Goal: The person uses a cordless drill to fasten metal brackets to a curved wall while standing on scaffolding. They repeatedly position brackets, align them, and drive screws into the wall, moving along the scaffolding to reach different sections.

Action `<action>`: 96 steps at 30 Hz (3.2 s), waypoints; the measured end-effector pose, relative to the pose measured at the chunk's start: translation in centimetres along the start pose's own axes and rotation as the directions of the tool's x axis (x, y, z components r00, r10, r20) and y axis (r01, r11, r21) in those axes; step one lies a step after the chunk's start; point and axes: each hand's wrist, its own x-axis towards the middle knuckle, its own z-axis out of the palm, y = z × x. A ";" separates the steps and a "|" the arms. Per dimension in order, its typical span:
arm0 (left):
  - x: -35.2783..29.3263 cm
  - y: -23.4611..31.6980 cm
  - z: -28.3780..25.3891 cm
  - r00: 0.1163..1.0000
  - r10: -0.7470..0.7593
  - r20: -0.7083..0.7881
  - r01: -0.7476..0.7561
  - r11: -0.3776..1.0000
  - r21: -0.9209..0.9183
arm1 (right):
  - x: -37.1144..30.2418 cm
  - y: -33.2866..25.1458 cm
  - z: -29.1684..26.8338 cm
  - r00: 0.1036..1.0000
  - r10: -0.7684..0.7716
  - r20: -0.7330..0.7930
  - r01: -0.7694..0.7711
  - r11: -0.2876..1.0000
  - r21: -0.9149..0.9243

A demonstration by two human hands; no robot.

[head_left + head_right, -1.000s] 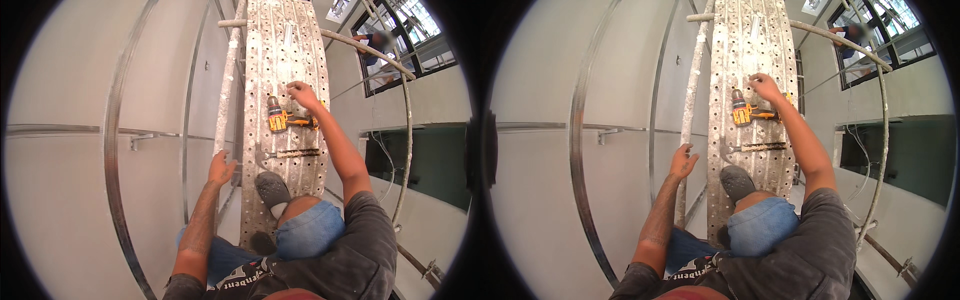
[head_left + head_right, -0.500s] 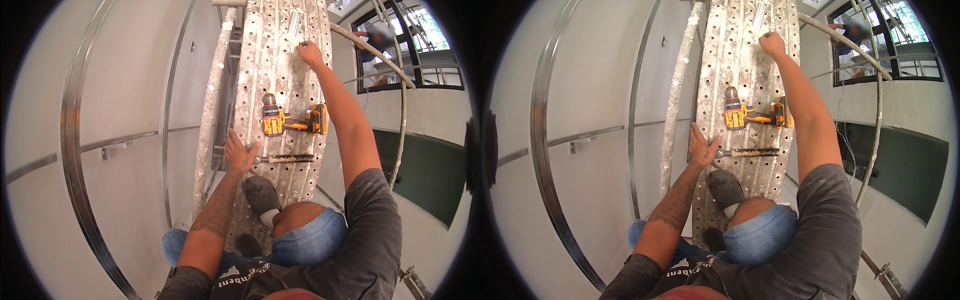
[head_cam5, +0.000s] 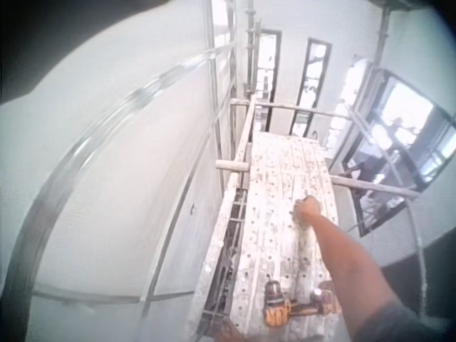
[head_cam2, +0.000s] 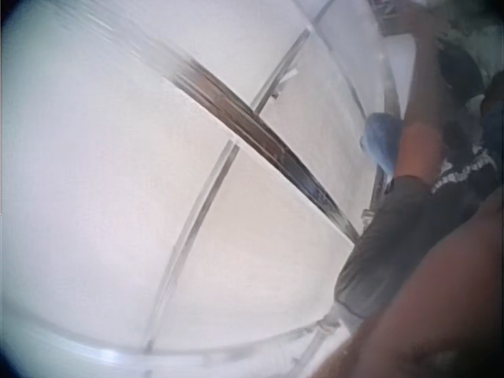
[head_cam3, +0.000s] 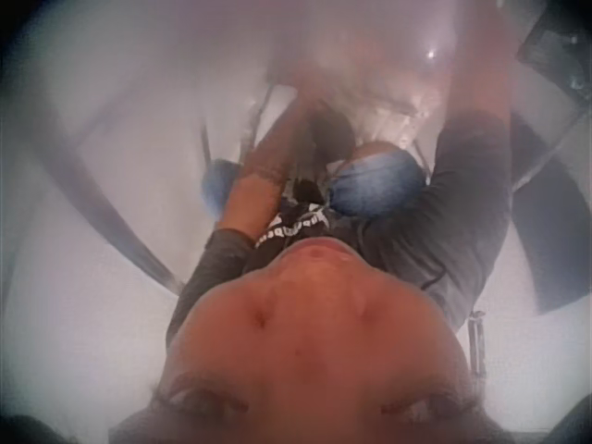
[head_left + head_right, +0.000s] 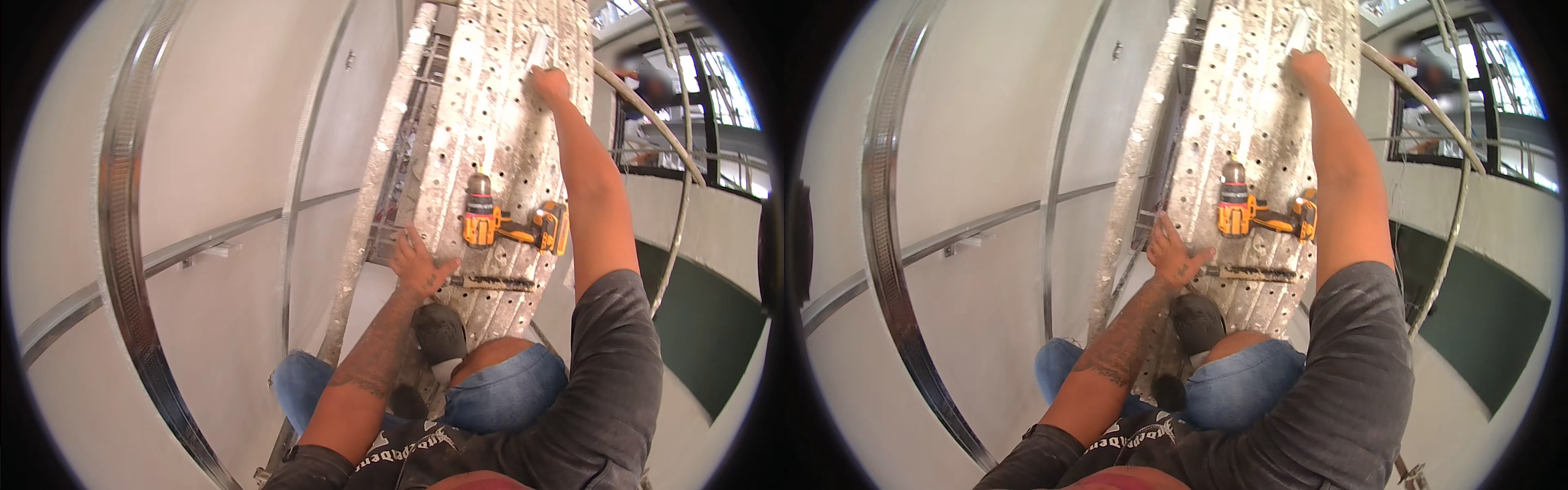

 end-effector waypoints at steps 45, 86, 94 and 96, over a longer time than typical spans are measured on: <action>-16.3 -9.6 -10.1 0.931 -0.078 -0.357 -0.248 0.582 -0.774 | -52.3 6.9 -6.1 0.290 -0.918 0.271 0.672 0.396 0.625; -18.0 -9.4 -12.5 0.894 -0.130 -0.430 -0.291 0.561 -0.775 | -11.7 11.8 -5.2 0.905 -0.424 -0.042 0.415 0.899 -0.140; -16.1 -8.0 -12.0 0.911 -0.159 -0.381 -0.230 0.572 -0.788 | -7.8 12.8 -3.2 0.892 -0.453 0.001 0.431 0.847 -0.312; -15.6 -7.5 -11.7 0.915 -0.157 -0.371 -0.220 0.576 -0.787 | -7.5 12.9 -2.4 0.887 -0.461 -0.038 0.404 0.811 -0.423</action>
